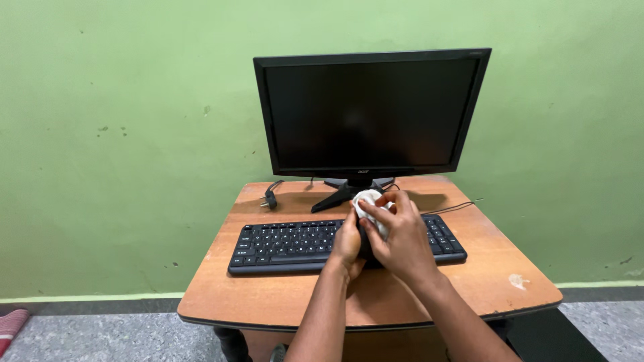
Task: The person cleans a computer keyboard and mouse using a white cloth. They wipe the top and bottom surfaces of the keyboard, then flip it over to clean the underside. Finally, they wipe the top and bottom of the mouse.
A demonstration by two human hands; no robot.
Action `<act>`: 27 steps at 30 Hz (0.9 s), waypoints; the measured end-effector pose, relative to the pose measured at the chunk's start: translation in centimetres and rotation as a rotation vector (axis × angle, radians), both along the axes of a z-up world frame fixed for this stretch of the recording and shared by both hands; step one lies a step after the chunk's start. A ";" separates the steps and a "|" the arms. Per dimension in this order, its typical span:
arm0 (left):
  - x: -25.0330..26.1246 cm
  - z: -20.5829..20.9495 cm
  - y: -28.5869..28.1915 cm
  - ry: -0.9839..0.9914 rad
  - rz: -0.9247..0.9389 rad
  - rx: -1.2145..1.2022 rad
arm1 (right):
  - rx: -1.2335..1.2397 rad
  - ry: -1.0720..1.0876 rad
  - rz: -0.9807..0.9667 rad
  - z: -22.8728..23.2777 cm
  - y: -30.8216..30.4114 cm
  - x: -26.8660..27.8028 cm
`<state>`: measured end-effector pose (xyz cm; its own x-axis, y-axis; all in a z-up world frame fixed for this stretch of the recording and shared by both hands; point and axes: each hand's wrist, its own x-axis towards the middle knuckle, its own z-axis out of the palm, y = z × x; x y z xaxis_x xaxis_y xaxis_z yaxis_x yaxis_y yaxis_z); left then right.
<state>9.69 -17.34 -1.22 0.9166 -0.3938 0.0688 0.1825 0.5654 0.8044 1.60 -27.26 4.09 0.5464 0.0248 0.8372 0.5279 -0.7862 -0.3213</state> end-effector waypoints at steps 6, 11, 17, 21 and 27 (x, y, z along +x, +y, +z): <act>-0.3 -0.4 -0.2 -0.137 -0.008 0.158 | 0.150 0.157 -0.014 0.9 -2.6 5.5; -0.5 0.5 0.1 -0.013 -0.002 0.139 | 0.735 0.395 0.422 0.8 -6.2 10.0; 0.3 0.2 0.7 0.032 -0.044 -0.095 | 0.266 -0.008 0.408 -2.3 -4.1 4.0; 0.5 -0.2 1.0 0.003 -0.058 -0.120 | -0.160 -0.154 0.151 -2.1 -0.7 0.9; -1.1 0.9 0.7 -0.050 -0.057 0.043 | 0.194 -0.023 0.081 -0.2 -1.8 4.5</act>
